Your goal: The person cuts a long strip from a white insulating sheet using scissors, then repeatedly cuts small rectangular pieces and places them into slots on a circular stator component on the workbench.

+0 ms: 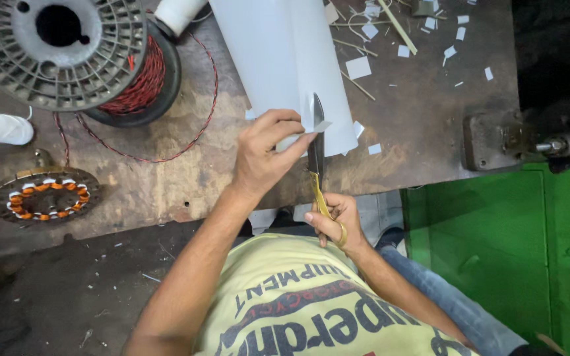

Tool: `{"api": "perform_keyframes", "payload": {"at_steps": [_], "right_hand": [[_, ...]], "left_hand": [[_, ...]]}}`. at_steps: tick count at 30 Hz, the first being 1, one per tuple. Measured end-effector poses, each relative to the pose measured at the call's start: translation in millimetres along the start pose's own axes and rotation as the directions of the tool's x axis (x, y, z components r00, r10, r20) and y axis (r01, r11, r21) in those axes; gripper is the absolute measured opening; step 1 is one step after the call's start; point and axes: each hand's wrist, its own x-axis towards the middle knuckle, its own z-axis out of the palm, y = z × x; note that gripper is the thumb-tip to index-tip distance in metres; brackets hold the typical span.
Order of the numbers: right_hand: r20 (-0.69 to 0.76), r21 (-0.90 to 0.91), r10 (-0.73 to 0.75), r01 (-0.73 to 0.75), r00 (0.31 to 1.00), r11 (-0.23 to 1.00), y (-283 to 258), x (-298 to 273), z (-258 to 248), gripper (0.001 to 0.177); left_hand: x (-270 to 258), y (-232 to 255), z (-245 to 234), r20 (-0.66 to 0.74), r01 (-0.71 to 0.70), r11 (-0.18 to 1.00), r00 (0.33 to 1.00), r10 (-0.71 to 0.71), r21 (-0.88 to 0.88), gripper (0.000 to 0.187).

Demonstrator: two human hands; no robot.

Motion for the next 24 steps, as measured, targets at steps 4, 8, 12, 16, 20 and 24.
{"api": "perform_keyframes", "payload": {"at_steps": [4,8,12,16,20,24], "right_hand": [[-0.006,-0.013,0.008,-0.008,1.0,1.0,-0.8,0.8,-1.2,0.017],[-0.008,-0.029,0.008,-0.008,1.0,1.0,3.3,2.8,2.3,0.016],[0.001,0.018,-0.007,0.007,1.0,1.0,8.0,3.2,8.6,0.018],[-0.01,0.017,0.007,-0.007,1.0,1.0,9.3,3.0,8.5,0.017],[0.005,-0.002,-0.002,0.002,1.0,1.0,8.5,1.7,5.4,0.018],[-0.004,-0.042,0.003,-0.003,1.0,0.999,9.4,2.6,4.8,0.017]], "left_hand": [[-2.1,-1.9,7.9,-0.051,0.137,0.987,0.989,-0.141,-0.079,0.012],[-7.8,-6.3,24.9,-0.185,0.287,0.943,0.931,-0.316,-0.168,0.009],[-12.9,-8.5,38.8,-0.222,0.405,0.829,0.831,-0.51,-0.386,0.005],[-12.3,-4.0,42.1,-0.145,0.518,0.651,0.71,-0.689,-0.555,0.014],[-9.1,1.9,38.6,-0.167,0.503,0.715,0.749,-0.641,-0.485,0.028],[-10.5,2.8,36.6,-0.187,0.451,0.811,0.82,-0.542,-0.372,0.026]]}}
